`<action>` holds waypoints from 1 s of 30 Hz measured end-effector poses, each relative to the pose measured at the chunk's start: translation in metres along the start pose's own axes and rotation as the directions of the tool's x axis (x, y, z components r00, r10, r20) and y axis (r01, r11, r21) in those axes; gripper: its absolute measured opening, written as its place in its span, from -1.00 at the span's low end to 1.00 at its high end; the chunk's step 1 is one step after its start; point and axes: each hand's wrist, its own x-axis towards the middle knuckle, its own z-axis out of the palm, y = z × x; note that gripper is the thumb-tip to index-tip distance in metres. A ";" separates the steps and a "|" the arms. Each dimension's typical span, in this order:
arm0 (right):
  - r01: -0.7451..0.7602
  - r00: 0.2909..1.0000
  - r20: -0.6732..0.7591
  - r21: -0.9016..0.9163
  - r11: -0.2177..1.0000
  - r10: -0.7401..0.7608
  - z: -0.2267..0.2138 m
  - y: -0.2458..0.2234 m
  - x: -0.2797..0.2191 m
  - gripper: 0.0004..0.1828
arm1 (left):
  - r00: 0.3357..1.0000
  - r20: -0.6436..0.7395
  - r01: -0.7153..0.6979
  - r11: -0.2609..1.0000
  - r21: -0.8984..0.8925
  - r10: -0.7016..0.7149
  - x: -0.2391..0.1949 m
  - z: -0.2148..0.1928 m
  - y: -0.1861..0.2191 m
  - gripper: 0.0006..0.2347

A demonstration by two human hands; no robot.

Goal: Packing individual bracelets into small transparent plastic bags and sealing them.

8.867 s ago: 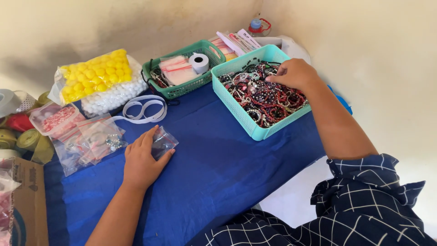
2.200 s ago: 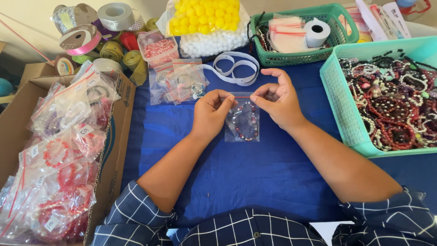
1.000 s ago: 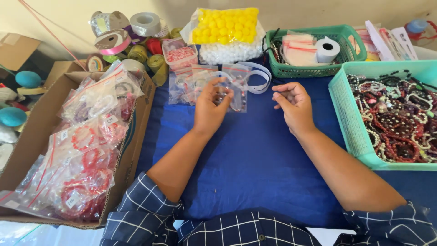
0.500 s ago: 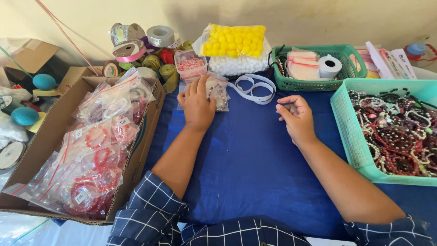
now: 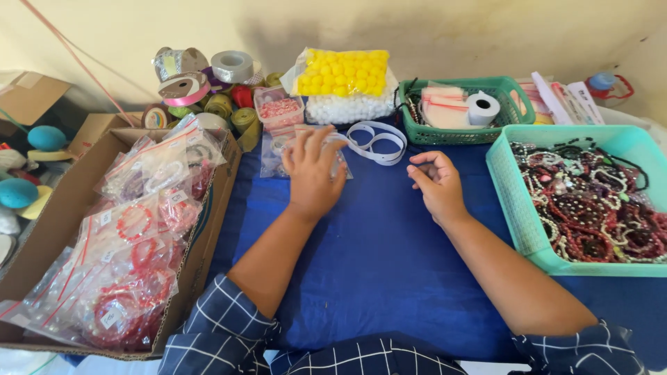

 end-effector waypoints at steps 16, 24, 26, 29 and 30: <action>0.292 0.902 0.423 -0.747 0.598 0.089 0.008 -0.152 0.017 -0.68 | 0.944 0.199 -0.238 0.962 -0.135 0.262 -0.008 0.013 0.017 -0.65; 0.163 0.961 0.189 -0.977 0.136 0.202 -0.056 -0.125 0.129 -0.72 | 0.960 0.207 -0.159 0.974 -0.158 0.191 -0.006 0.012 0.016 -0.66; 0.117 0.962 0.140 -0.987 0.108 0.235 -0.069 -0.106 0.154 -0.72 | 0.962 0.202 -0.154 0.975 -0.159 0.185 -0.005 0.010 0.018 -0.66; 0.064 0.960 0.081 -0.995 0.070 0.266 -0.084 -0.067 0.187 -0.71 | 0.965 0.200 -0.139 0.977 -0.164 0.171 -0.003 0.010 0.017 -0.67; 0.057 0.962 0.071 -0.997 0.060 0.265 -0.088 -0.053 0.197 -0.69 | 0.966 0.203 -0.130 0.977 -0.168 0.163 -0.003 0.011 0.017 -0.67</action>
